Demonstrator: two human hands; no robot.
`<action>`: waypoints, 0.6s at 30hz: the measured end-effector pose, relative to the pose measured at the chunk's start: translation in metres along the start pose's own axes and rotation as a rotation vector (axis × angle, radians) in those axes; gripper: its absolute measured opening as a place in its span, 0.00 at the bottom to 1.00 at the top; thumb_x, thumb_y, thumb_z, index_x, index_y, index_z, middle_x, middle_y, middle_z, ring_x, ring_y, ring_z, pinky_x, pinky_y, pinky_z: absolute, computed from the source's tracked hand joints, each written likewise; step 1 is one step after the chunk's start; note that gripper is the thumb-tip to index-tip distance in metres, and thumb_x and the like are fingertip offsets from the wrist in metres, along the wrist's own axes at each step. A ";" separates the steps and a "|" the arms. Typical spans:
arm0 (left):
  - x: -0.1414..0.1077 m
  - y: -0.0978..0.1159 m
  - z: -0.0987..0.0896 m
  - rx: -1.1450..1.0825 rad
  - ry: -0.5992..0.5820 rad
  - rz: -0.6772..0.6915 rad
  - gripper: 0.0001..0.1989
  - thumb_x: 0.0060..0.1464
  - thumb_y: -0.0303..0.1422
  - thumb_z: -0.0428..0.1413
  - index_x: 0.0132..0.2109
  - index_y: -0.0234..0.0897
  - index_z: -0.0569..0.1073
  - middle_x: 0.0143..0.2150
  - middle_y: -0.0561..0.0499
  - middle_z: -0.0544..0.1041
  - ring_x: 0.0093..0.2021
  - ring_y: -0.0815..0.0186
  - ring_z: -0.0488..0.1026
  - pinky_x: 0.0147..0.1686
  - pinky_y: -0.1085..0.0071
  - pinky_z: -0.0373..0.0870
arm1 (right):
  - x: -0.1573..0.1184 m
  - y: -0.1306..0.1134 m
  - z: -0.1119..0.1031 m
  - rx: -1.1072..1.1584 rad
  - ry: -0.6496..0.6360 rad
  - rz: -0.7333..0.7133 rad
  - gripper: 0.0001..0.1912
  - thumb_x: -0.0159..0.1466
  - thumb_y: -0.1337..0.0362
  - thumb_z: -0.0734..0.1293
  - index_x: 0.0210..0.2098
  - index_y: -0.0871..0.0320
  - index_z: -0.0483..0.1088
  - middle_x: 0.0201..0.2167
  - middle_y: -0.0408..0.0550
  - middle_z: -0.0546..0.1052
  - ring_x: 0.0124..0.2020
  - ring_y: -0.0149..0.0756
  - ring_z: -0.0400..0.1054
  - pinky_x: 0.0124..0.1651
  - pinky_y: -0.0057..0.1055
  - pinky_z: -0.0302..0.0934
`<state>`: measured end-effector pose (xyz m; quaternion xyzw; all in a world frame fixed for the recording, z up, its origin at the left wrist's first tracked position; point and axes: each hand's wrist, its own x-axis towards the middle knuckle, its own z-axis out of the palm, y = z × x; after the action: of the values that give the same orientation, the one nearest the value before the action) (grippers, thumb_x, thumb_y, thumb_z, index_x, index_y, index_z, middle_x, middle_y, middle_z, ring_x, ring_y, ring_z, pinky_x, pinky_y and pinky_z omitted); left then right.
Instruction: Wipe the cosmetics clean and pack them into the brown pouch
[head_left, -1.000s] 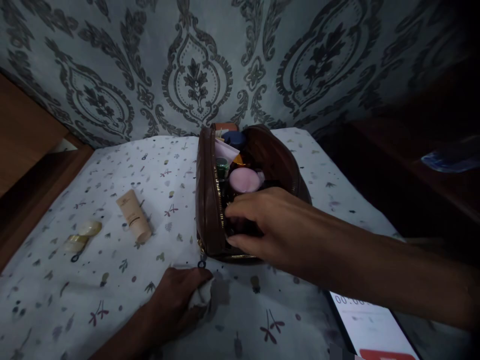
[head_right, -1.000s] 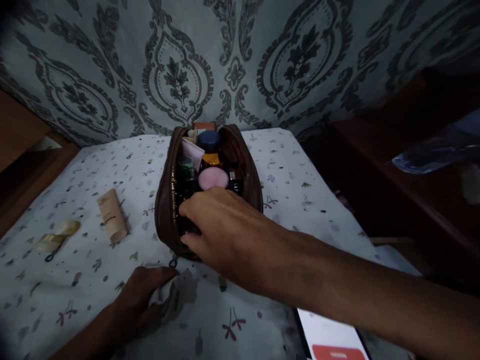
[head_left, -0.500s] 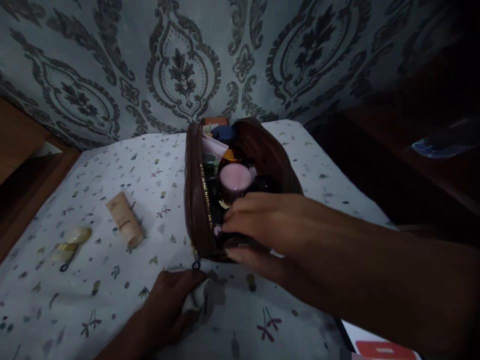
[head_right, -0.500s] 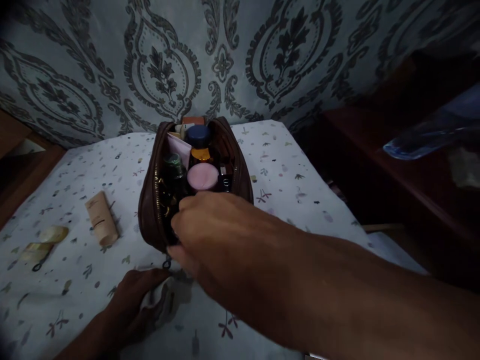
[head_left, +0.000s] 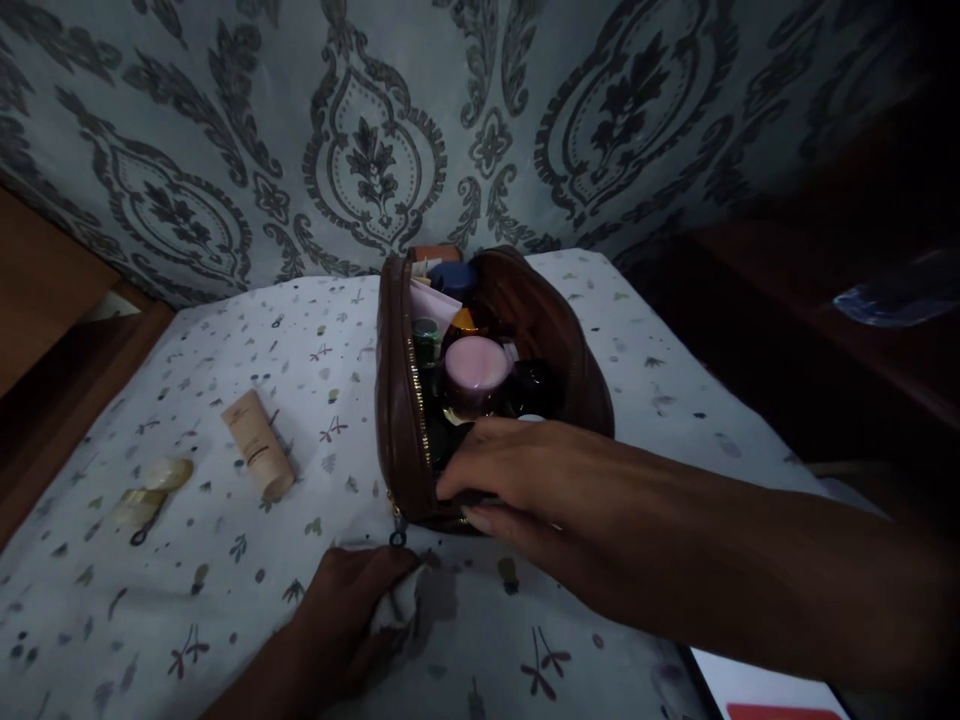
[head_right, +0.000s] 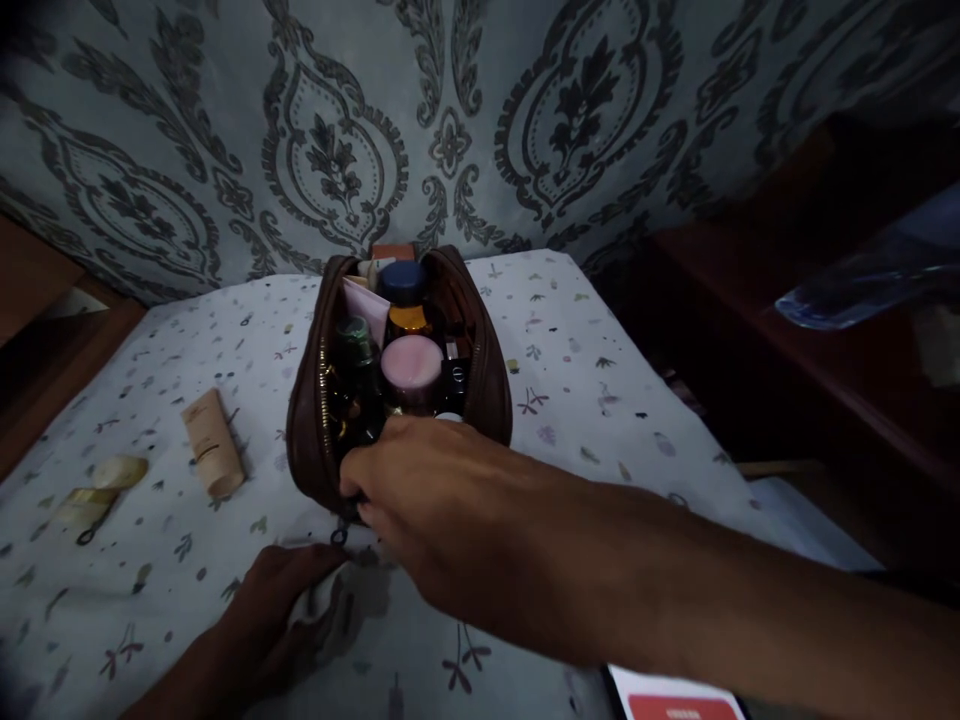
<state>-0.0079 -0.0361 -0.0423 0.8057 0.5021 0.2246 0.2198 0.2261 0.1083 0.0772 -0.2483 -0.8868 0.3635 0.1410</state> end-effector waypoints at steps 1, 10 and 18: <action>0.000 0.000 0.000 -0.004 -0.010 -0.014 0.20 0.68 0.45 0.37 0.53 0.41 0.66 0.36 0.48 0.79 0.32 0.62 0.76 0.32 0.69 0.67 | 0.001 -0.001 -0.001 0.017 -0.028 0.010 0.10 0.66 0.65 0.61 0.43 0.51 0.74 0.36 0.43 0.77 0.37 0.33 0.71 0.39 0.27 0.64; -0.003 -0.007 0.004 -0.032 -0.013 -0.034 0.15 0.65 0.42 0.43 0.49 0.40 0.67 0.35 0.49 0.78 0.31 0.63 0.75 0.33 0.69 0.66 | 0.013 -0.005 -0.009 0.248 0.286 0.101 0.15 0.66 0.63 0.62 0.52 0.57 0.67 0.37 0.48 0.79 0.35 0.36 0.73 0.36 0.30 0.66; -0.002 -0.006 0.005 0.047 0.088 -0.001 0.10 0.61 0.32 0.47 0.48 0.38 0.67 0.35 0.48 0.79 0.32 0.62 0.76 0.34 0.70 0.68 | 0.008 -0.016 -0.007 0.200 0.382 0.146 0.16 0.65 0.56 0.64 0.48 0.58 0.70 0.35 0.50 0.80 0.34 0.39 0.75 0.34 0.33 0.69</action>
<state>-0.0101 -0.0359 -0.0498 0.7997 0.5169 0.2479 0.1786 0.2174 0.1066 0.0943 -0.3611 -0.7831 0.4053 0.3035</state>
